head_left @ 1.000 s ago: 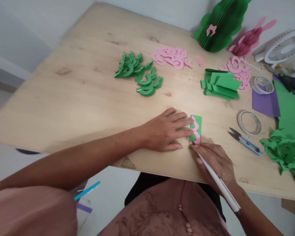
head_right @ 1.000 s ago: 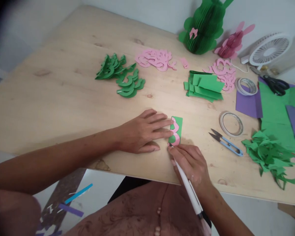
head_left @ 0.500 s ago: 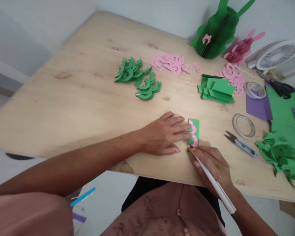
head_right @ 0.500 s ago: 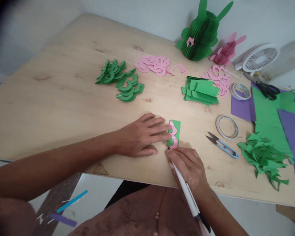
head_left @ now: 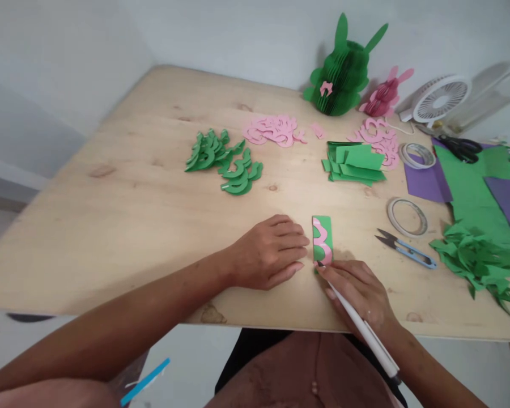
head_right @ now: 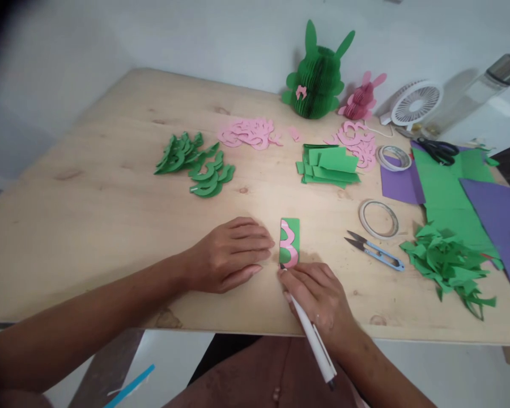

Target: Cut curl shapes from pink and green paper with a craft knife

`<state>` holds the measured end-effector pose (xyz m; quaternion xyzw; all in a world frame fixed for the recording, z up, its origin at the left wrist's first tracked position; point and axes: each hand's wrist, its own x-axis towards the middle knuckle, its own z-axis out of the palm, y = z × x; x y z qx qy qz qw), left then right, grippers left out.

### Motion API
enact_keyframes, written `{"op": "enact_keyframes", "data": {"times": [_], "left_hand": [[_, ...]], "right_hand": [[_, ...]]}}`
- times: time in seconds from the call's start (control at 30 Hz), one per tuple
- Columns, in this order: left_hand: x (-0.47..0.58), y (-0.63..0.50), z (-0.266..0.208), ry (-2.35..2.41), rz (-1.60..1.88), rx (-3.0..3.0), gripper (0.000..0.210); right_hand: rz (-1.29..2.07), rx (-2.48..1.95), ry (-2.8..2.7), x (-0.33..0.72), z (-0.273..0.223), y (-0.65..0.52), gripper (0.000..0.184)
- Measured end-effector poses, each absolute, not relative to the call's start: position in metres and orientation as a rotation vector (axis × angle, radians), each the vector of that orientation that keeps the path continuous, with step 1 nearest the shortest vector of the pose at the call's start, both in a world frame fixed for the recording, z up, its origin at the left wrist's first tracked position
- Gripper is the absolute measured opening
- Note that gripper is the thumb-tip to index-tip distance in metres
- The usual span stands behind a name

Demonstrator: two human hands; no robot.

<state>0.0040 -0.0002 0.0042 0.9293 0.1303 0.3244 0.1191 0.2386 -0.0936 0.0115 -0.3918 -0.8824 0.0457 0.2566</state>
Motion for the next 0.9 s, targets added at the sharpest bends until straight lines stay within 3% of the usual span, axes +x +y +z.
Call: {"op": "enact_keyframes", "data": {"times": [0.9], "left_hand": [[0.0084, -0.0041, 0.0060, 0.408, 0.662, 2.819, 0.025]], "right_hand": [[0.116, -1.031, -2.405, 0.2426, 0.0061, -0.0942, 0.032]]}}
